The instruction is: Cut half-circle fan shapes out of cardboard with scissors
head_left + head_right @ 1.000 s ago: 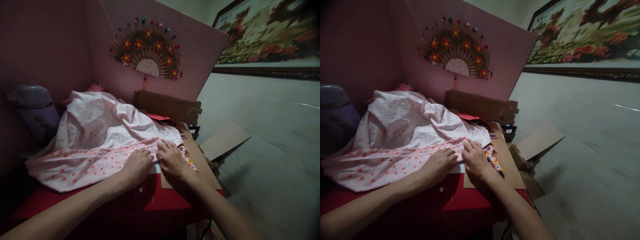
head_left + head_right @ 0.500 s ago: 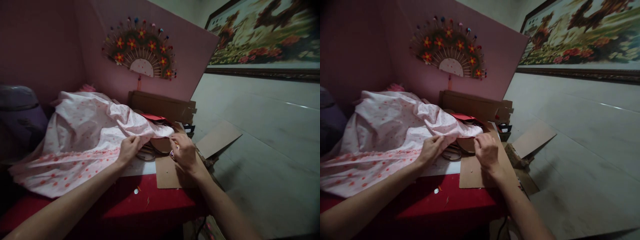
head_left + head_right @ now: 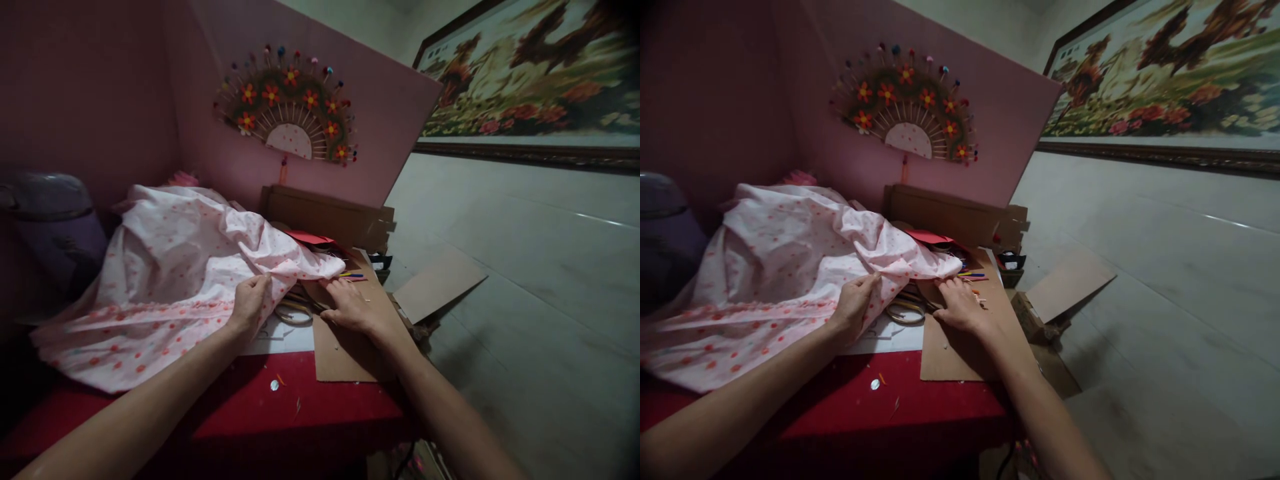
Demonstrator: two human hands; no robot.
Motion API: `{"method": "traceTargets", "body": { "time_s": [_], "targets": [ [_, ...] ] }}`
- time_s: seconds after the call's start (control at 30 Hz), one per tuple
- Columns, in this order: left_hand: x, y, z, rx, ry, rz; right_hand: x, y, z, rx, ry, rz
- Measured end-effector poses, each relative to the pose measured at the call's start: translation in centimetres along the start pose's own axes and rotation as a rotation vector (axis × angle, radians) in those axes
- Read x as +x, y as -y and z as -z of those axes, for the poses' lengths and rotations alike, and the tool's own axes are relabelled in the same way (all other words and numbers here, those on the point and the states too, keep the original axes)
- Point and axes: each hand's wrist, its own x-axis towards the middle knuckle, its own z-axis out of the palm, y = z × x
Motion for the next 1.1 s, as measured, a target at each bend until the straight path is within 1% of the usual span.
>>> {"method": "traceTargets", "body": {
  "time_s": [0.13, 0.27, 0.33, 0.4, 0.5, 0.53, 0.6, 0.67, 0.7, 0.73, 0.77, 0.87, 0.9, 0.93, 0.97, 1.07, 1.1],
  "targets": [
    [-0.2, 0.2, 0.1, 0.014, 0.022, -0.013, 0.6, -0.4, 1.1, 0.046, 0.047, 0.060],
    [-0.3, 0.3, 0.1, 0.025, 0.032, -0.024, 0.2, 0.8, 3.3, 0.053, 0.098, 0.132],
    [-0.3, 0.3, 0.1, 0.031, 0.043, -0.032, -0.2, 1.5, 4.2, 0.000, 0.071, 0.138],
    [-0.2, 0.3, 0.1, 0.036, 0.052, -0.045, -0.6, 1.8, 4.4, -0.058, -0.007, 0.158],
    [-0.1, 0.7, 0.2, 0.054, 0.053, -0.067, -0.9, 1.2, 3.2, -0.078, -0.160, 0.249],
    [0.0, 0.8, 0.2, 0.063, 0.052, -0.073, -1.1, 0.8, 2.6, -0.066, -0.232, 0.294],
    [0.2, 1.1, 0.3, 0.081, 0.051, -0.088, -1.5, -0.1, 1.7, -0.028, -0.416, 0.383],
    [0.2, 1.2, 0.5, 0.094, 0.053, -0.109, -2.2, -0.5, 1.3, 0.040, -0.589, 0.414],
    [0.1, 1.1, 0.5, 0.125, 0.067, -0.141, -2.6, -0.6, 1.4, 0.084, -0.663, 0.403],
    [0.0, 1.1, 0.6, 0.180, 0.104, -0.202, -3.1, -0.6, 1.5, 0.130, -0.728, 0.379],
    [-0.3, 1.0, 0.7, 0.262, 0.176, -0.295, -3.5, -0.5, 1.7, 0.170, -0.791, 0.344],
    [-1.4, 0.7, 1.0, 0.612, 0.533, -0.672, -4.5, 0.2, 2.1, 0.214, -0.949, 0.209],
    [-1.7, 0.6, 1.1, 0.709, 0.626, -0.765, -4.7, 0.5, 2.2, 0.212, -0.977, 0.162],
    [-2.0, 0.5, 1.2, 0.784, 0.677, -0.827, -4.9, 0.7, 2.2, 0.211, -0.995, 0.114],
    [-2.2, 0.5, 1.2, 0.837, 0.680, -0.860, -5.0, 1.0, 2.2, 0.211, -1.000, 0.073],
    [-2.2, 0.7, 1.4, 0.881, 0.574, -0.895, -5.1, 1.7, 2.3, 0.230, -1.015, -0.012],
    [-2.1, 0.9, 1.4, 0.889, 0.565, -0.911, -5.0, 1.9, 2.3, 0.246, -1.027, -0.034]
  ]
}}
